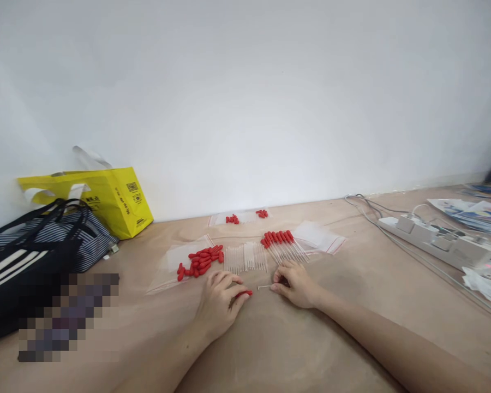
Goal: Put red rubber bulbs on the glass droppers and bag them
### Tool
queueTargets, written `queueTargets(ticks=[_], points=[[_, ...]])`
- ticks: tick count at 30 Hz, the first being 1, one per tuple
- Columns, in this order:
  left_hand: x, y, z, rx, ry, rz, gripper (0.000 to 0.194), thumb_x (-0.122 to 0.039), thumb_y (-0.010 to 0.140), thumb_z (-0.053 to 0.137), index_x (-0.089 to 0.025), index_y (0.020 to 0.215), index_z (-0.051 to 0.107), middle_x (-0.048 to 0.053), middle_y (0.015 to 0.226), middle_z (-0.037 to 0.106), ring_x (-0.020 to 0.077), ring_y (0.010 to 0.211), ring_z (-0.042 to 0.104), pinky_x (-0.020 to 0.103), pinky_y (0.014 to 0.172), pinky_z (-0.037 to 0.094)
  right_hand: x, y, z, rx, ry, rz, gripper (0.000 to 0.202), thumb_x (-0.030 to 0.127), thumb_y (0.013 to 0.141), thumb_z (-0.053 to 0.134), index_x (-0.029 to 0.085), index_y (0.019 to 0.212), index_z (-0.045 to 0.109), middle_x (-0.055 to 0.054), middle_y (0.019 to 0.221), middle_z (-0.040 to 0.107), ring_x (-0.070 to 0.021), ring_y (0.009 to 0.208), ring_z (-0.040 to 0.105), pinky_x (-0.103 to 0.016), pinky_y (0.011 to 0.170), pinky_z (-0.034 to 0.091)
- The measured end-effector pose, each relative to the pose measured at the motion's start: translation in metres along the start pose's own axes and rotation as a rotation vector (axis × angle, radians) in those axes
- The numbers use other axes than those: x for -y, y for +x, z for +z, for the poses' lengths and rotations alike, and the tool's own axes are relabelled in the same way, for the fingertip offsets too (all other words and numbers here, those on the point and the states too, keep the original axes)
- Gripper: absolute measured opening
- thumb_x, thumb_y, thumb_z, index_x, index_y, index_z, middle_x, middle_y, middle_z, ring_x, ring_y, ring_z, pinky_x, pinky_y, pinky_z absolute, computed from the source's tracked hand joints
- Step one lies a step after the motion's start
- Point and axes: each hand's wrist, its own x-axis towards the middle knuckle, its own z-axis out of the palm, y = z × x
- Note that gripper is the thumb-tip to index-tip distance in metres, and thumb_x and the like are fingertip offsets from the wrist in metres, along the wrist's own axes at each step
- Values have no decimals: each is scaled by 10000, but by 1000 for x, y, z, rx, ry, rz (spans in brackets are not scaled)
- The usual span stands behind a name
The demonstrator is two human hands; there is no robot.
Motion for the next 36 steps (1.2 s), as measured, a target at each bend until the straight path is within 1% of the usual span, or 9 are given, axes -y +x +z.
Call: queueTargets(ticks=[4, 8, 12, 17, 24, 30, 33, 36], points=[[-5, 1, -2, 3, -12, -52, 152, -251, 833, 437, -234, 820, 587, 0, 792, 635, 175, 819, 529, 422, 863, 256, 5, -1, 8, -64, -49, 23, 127, 266, 815, 463, 177, 742, 518, -23, 801, 573, -172, 824, 485, -309, 730, 273], [-5, 1, 1, -9, -17, -77, 146, -226, 842, 412, -229, 880, 553, -1, 818, 647, 172, 822, 544, 469, 918, 169, 10, -3, 14, -123, 62, 0, 128, 196, 853, 375, 170, 780, 477, -11, 776, 583, -136, 757, 509, -294, 731, 277], [-4, 0, 2, -4, -17, -60, 186, -218, 856, 389, -248, 960, 540, 1, 846, 656, 176, 849, 545, 483, 930, 128, 17, -5, 17, -158, 153, -66, 142, 186, 855, 371, 188, 851, 513, -7, 812, 604, -131, 766, 529, -293, 734, 273], [-8, 1, 1, -7, -31, -68, 195, -217, 862, 368, -237, 897, 560, -7, 793, 646, 165, 822, 546, 475, 933, 131, 24, -7, 16, -152, 160, -120, 185, 188, 859, 376, 200, 835, 558, 4, 792, 607, -115, 754, 534, -287, 735, 263], [-10, 0, 2, -37, -84, -127, 180, -243, 842, 403, -225, 799, 577, -18, 734, 628, 159, 772, 545, 441, 892, 204, 31, -12, 15, -141, 175, -182, 162, 171, 847, 389, 198, 818, 545, 22, 753, 601, -102, 716, 518, -272, 713, 242], [-11, -3, 0, 10, -136, -95, 178, -252, 839, 407, -224, 776, 572, -9, 712, 626, 163, 770, 530, 462, 911, 172, 27, -11, 13, -109, 118, -244, 185, 166, 841, 377, 193, 824, 559, 1, 752, 597, -109, 684, 501, -277, 697, 234], [-11, -4, -1, 41, -146, -74, 171, -252, 839, 408, -223, 780, 567, -11, 701, 627, 162, 770, 531, 468, 915, 166, 24, -10, 14, -129, 72, -297, 199, 162, 836, 367, 190, 821, 563, -8, 753, 596, -114, 671, 489, -284, 699, 228], [-12, -4, -1, 37, -133, -52, 163, -248, 833, 415, -219, 774, 564, -18, 675, 621, 159, 755, 533, 471, 917, 161, 23, -10, 15, -159, 26, -333, 214, 149, 828, 353, 185, 818, 564, -13, 732, 587, -115, 647, 468, -286, 691, 224]])
